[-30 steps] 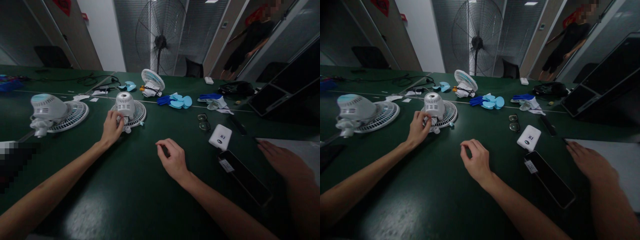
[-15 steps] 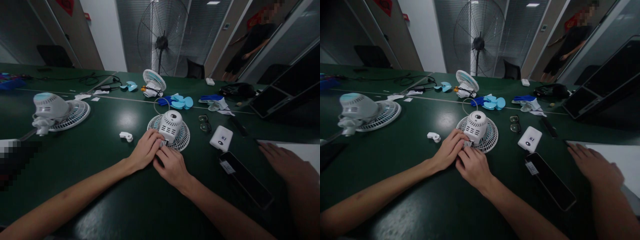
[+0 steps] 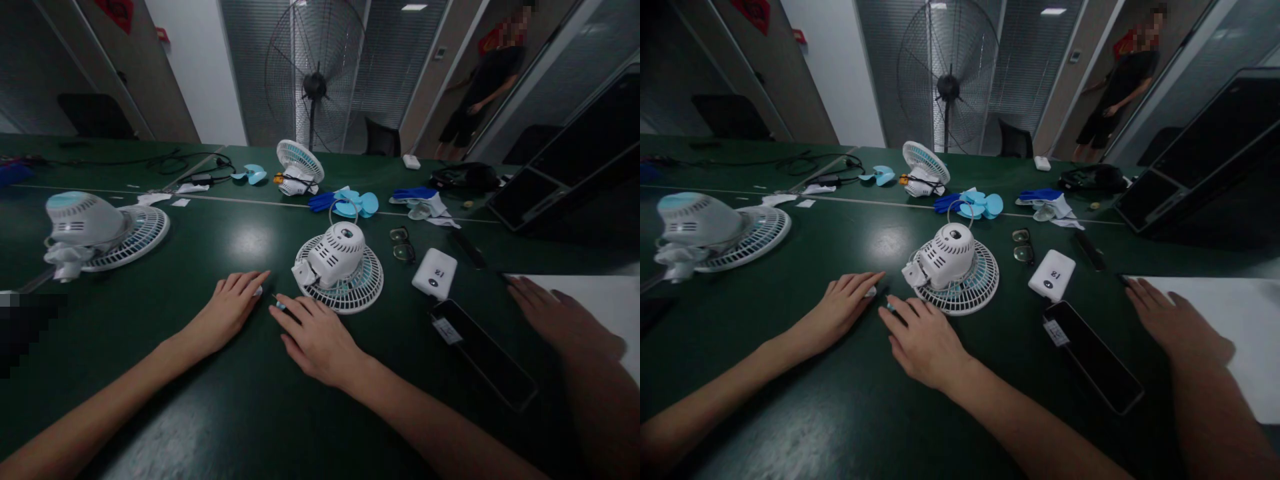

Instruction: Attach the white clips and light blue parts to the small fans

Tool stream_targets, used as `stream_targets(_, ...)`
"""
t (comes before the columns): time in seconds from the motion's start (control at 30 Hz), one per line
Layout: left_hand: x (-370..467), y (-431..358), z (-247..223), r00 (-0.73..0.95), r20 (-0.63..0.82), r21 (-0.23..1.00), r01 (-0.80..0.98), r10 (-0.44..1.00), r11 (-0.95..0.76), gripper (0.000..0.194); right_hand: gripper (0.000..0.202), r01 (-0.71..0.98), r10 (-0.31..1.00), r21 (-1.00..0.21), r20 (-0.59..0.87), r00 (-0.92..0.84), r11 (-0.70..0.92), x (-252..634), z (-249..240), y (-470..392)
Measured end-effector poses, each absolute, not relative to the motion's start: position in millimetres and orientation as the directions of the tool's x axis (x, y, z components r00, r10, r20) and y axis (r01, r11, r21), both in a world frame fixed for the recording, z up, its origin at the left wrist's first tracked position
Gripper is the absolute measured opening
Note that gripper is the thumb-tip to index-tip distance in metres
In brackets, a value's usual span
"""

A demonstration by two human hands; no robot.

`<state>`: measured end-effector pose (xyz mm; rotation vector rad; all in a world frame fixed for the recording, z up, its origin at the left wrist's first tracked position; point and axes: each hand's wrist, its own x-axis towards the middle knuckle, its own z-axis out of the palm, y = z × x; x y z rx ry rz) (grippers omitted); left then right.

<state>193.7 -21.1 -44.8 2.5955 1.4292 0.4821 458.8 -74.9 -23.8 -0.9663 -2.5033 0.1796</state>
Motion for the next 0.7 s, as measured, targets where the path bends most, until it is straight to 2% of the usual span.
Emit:
stream_targets(0.07,203,-22,-41,0.46,0.217,0.438,0.742,0.861,-0.507,0.048,0.044,0.597,0.661,-0.283,0.337,-0.67,0.751,459,-24,-74)
stream_targets(0.17,225,-20,-32,0.305,0.227,0.714,0.594,0.925,-0.371,0.039,0.036,0.587,0.666,-0.316,0.331,-0.668,0.745,461,-26,-73)
stream_targets(0.27,248,-20,-27,0.237,0.209,0.843,0.447,0.949,-0.297,0.031,0.033,0.586,0.686,-0.356,0.355,-0.636,0.728,462,-30,-72)
stream_targets(0.4,270,-27,-28,0.209,0.207,0.919,0.293,0.956,-0.263,0.036,0.032,0.599,0.716,-0.392,0.373,-0.59,0.698,462,-35,-71)
stream_targets(0.53,277,-25,-26,0.213,0.143,0.938,0.281,0.966,-0.201,0.031,0.033,0.601,0.726,-0.408,0.366,-0.582,0.687,461,-37,-71)
stream_targets(0.63,279,-17,-23,0.276,0.12,0.939,0.279,0.954,-0.199,0.031,0.025,0.607,0.726,-0.399,0.366,-0.582,0.687,461,-38,-70)
stream_targets(0.7,283,-15,-25,0.248,0.12,0.946,0.265,0.961,-0.186,0.033,0.019,0.607,0.726,-0.398,0.369,-0.581,0.688,461,-38,-69)
